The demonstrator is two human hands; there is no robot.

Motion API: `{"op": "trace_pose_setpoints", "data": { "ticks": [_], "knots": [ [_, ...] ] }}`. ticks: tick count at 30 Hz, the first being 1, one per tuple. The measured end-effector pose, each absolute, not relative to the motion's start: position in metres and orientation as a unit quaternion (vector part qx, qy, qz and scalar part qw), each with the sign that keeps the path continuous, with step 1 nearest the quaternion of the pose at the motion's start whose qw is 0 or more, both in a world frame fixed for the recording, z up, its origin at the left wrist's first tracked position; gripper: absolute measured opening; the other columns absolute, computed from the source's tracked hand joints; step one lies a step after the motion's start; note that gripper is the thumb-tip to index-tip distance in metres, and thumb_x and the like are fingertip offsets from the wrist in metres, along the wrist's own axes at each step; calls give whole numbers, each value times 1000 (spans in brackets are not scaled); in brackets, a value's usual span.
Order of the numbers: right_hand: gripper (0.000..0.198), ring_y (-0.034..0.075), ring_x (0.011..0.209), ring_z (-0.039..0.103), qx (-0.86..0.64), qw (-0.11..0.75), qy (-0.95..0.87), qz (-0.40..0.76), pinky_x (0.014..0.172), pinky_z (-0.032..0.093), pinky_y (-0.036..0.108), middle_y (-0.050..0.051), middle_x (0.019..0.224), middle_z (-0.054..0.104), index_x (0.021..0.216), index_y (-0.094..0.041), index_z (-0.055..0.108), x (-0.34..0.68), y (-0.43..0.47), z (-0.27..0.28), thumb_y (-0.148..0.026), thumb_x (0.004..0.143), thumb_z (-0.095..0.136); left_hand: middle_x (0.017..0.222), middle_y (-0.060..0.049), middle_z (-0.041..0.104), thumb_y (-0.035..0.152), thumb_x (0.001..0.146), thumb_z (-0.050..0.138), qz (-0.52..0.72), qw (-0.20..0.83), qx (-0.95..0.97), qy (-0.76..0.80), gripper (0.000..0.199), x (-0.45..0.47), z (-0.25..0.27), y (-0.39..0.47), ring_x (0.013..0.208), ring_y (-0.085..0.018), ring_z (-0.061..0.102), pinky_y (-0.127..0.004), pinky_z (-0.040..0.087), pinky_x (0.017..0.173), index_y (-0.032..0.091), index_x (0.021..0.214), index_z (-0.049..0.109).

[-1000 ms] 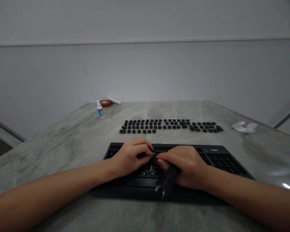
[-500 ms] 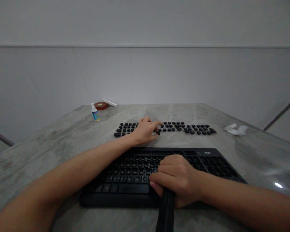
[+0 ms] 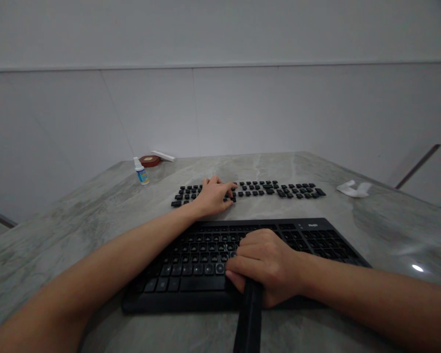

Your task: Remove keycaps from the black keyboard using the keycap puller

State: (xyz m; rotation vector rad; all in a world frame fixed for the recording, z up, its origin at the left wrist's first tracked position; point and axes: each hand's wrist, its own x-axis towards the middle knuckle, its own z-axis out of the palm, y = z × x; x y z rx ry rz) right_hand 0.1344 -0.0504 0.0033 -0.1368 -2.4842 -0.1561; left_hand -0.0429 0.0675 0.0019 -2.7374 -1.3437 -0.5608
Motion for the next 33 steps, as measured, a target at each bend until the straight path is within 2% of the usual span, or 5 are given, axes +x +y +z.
{"op": "trace_pose_setpoints", "data": {
  "ticks": [33],
  "knots": [
    [26,12,43,43,-48,332,-941,-47,45,27,32,-2,51,54,65,-18,60,133,-50,5,-18,88,47,100,-5,71,24,82,64,-167,27,-887,-429,40,-42,-3,72,104,-30,51,-47,34,90,22,123,61]
  ]
}}
